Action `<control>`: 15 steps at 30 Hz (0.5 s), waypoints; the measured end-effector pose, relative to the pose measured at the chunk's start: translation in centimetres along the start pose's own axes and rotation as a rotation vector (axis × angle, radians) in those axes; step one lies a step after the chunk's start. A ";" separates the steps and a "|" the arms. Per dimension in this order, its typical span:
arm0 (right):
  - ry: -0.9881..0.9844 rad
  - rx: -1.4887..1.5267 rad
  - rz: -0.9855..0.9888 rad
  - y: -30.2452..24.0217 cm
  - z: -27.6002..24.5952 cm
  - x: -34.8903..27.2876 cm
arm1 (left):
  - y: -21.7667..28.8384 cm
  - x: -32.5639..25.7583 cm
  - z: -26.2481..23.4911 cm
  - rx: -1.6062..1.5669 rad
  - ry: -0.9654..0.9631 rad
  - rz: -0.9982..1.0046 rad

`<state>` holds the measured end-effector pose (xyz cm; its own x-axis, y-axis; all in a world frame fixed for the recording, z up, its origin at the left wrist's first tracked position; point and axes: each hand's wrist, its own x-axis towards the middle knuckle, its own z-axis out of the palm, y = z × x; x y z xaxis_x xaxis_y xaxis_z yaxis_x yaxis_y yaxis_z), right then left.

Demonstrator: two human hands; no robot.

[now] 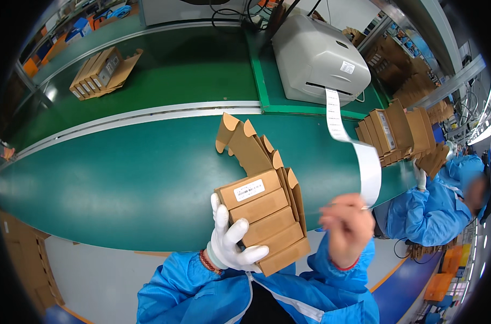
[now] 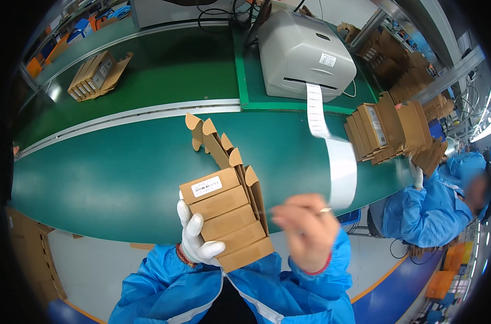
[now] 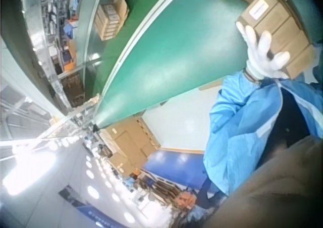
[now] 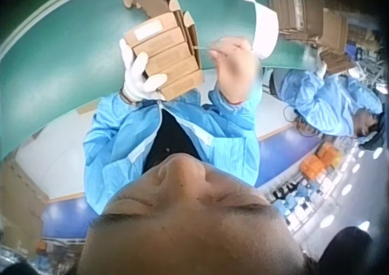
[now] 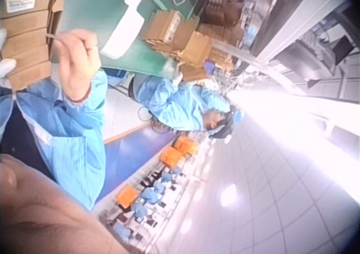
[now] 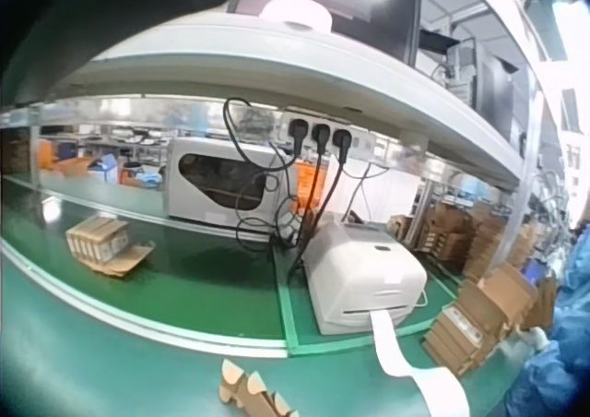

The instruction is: The person repeatedly picks up small cardboard boxes from a stack, tears off labels from a continuous roll printed by a nearby printer, and affixes each label to a box. The labeled boxes are then placed on the green workbench. The process is repeated for multiple boxes throughout the clip.

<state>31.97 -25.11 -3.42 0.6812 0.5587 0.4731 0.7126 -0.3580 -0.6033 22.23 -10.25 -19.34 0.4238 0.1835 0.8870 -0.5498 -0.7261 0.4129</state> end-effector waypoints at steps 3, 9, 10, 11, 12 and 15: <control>-0.154 0.186 0.026 -1.0 2.4 1.4 | 0.0 0.0 0.2 0.015 -0.002 0.010; -0.263 0.235 0.111 -1.4 4.4 2.6 | -0.1 -0.2 0.1 0.014 -0.018 0.010; -0.271 0.244 0.136 -1.4 4.5 2.6 | 0.0 -0.3 0.1 0.023 -0.027 0.002; -0.278 0.253 0.162 -1.3 4.5 2.6 | 0.1 -0.5 0.0 0.031 -0.036 -0.006; -0.283 0.247 0.184 -1.3 4.5 2.6 | 0.1 -0.5 -0.1 0.043 -0.048 -0.014; -0.286 0.239 0.201 -1.3 4.6 2.5 | 0.3 -0.3 -0.2 0.033 -0.043 -0.017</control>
<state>31.93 -19.81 -4.40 0.7050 0.6924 0.1536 0.4881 -0.3166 -0.8133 21.80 -10.39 -19.42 0.4638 0.1681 0.8698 -0.5181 -0.7450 0.4202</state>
